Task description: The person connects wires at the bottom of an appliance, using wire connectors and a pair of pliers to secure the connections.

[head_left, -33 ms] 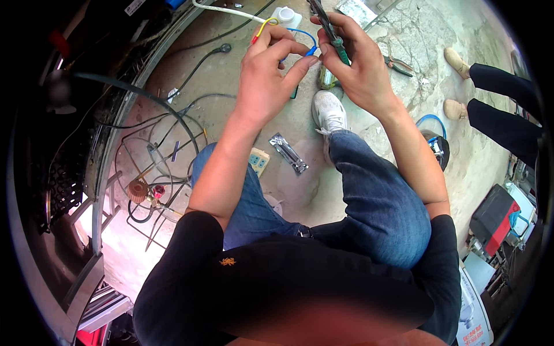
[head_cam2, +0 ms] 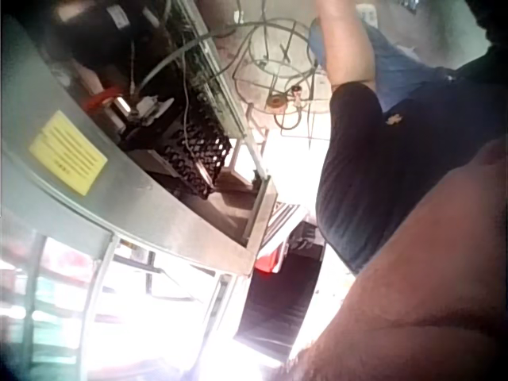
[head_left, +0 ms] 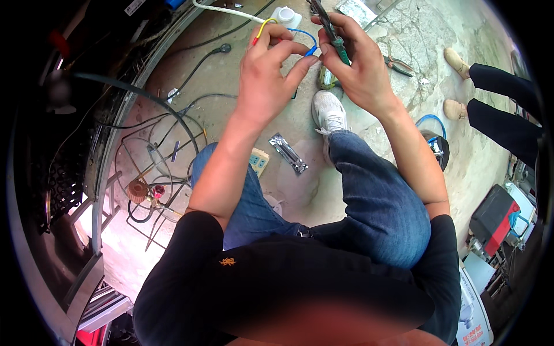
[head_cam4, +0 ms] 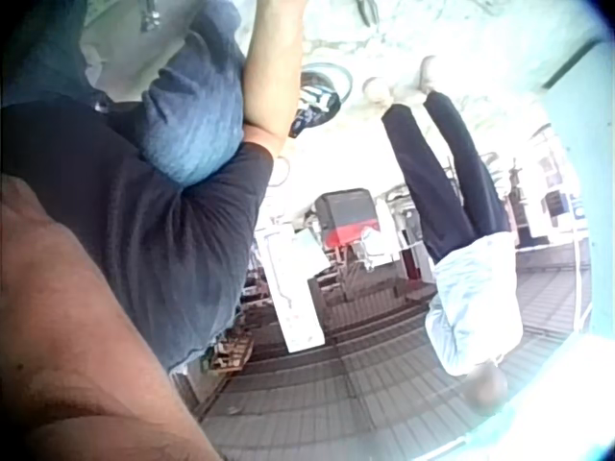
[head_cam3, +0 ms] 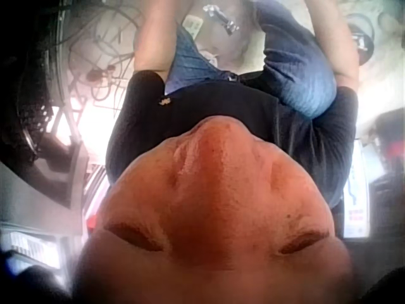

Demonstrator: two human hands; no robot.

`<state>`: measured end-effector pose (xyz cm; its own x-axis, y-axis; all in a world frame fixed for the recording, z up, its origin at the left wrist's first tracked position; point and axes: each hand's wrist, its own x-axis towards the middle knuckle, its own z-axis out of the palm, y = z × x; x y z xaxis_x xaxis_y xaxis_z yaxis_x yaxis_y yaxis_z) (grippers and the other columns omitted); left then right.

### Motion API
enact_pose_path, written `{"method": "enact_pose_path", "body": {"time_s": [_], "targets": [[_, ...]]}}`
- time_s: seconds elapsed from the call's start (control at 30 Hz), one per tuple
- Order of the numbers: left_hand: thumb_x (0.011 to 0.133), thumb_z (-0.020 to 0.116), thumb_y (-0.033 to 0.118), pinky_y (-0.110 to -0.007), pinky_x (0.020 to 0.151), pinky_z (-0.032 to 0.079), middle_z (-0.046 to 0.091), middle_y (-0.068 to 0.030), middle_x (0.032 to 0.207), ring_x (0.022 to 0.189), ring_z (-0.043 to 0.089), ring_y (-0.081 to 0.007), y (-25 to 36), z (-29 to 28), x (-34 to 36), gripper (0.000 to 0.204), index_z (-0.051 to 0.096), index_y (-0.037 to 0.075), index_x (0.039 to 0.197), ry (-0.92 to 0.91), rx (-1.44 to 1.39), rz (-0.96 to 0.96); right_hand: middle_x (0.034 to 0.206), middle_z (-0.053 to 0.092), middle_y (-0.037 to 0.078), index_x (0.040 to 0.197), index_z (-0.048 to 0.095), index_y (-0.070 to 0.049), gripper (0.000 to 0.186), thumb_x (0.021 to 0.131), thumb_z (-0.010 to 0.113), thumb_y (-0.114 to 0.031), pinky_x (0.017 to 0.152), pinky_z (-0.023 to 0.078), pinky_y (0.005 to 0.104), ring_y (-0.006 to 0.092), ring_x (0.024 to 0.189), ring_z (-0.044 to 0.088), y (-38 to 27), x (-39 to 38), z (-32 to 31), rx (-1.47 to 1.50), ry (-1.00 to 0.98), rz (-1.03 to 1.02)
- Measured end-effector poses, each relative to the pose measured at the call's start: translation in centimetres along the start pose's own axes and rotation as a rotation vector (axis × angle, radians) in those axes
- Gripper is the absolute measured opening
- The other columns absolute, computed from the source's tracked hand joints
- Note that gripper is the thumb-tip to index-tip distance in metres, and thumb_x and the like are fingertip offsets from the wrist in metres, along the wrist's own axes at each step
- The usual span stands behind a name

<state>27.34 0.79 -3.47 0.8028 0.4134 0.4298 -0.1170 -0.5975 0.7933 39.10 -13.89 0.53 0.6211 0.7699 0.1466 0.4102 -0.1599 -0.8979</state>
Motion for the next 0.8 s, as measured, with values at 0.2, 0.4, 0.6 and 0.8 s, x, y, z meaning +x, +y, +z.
{"method": "enact_pose_path", "body": {"time_s": [0.2,0.4,0.6,0.8], "targets": [[0.074,0.088,0.009,-0.033,0.07,0.051,0.063,-0.0082,0.116,0.094,0.059,-0.0239,0.2,0.6,0.1,0.022,0.074,0.006,0.091,0.103,0.168,0.194,0.109,0.067,0.006,0.137,0.056,-0.001,0.04,0.098,0.064,-0.001,0.092,0.051,0.0281,0.0113,0.102,0.062,0.3,0.0,-0.2,0.05,0.002,0.037],[0.074,0.087,0.009,-0.034,0.068,0.051,0.066,-0.0082,0.125,0.087,0.063,-0.0228,-0.4,0.9,0.1,0.021,0.072,0.005,0.089,0.068,0.094,0.18,0.109,0.065,0.003,0.139,0.056,0.0,0.043,0.097,0.065,-0.001,0.097,0.048,0.0278,0.01,0.104,0.06,0.5,0.1,-0.6,0.171,0.034,0.036],[0.077,0.084,0.006,-0.036,0.07,0.053,0.071,-0.006,0.117,0.083,0.068,-0.0247,-0.6,1.2,0.5,0.02,0.071,0.003,0.091,0.014,0.083,0.249,0.104,0.07,0.008,0.133,0.059,0.0,0.046,0.092,0.075,-0.013,0.087,0.052,0.0296,0.0128,0.097,0.065,1.4,-0.2,-0.8,0.036,0.03,0.018],[0.079,0.083,0.01,-0.04,0.07,0.054,0.068,-0.0061,0.094,0.082,0.067,-0.0288,-0.4,1.3,0.2,0.018,0.071,0.006,0.093,0.045,0.123,0.182,0.093,0.069,0.01,0.131,0.06,-0.001,0.044,0.092,0.075,-0.015,0.076,0.051,0.0304,0.0128,0.082,0.061,0.5,-0.1,-0.8,-0.062,0.008,0.023]]}}
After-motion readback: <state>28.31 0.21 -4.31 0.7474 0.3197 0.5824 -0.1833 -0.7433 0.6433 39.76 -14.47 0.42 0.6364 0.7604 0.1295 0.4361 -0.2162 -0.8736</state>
